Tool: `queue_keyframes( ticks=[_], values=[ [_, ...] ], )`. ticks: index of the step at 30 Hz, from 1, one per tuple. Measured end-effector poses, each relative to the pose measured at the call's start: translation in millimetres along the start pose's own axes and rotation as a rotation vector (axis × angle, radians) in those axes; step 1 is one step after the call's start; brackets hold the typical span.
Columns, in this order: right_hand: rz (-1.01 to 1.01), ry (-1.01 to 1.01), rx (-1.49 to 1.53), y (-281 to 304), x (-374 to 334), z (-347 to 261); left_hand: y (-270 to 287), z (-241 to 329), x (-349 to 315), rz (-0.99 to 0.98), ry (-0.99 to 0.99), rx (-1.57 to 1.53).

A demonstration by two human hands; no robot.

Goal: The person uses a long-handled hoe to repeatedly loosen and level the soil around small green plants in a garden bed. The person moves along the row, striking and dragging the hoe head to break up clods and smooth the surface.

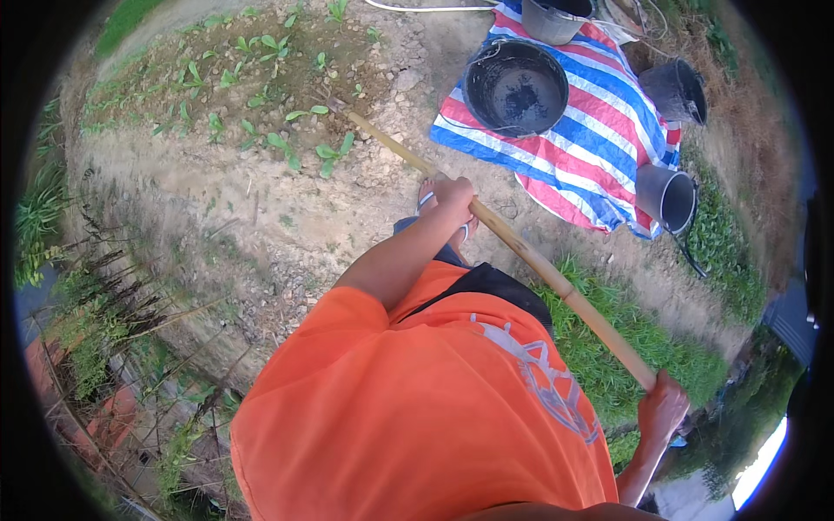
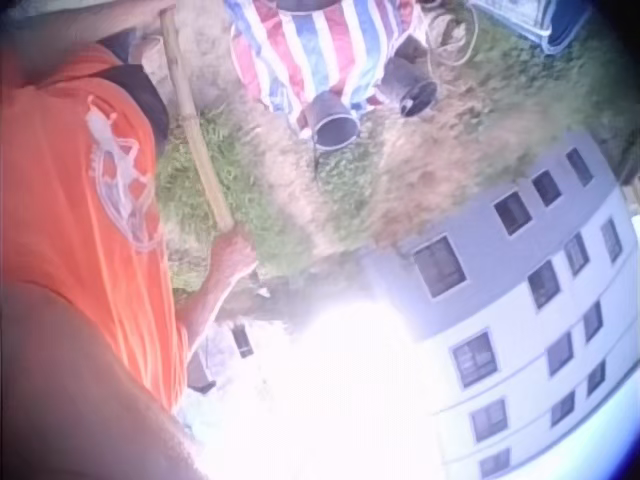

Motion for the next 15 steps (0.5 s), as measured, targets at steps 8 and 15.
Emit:
queue_keyframes(
  ticks=[8,15],
  values=[
    [0.21,0.062,0.023,13.4,8.9,-38.0,8.6,51.3,55.1,-0.063,-0.13,-0.198],
    [0.0,0.362,0.284,8.8,17.7,-168.8,106.4,200.0,130.2,0.128,-0.351,0.121]
  ],
)
Point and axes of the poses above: each hand's wrist, its own x-axis towards the middle knuckle, its own y-axis out of the back of the hand, z = x × y, the point moved 10 cm from there along x, towards the middle knuckle, and after that the axes turned 5 degrees about -y, right-handed, at the moved point
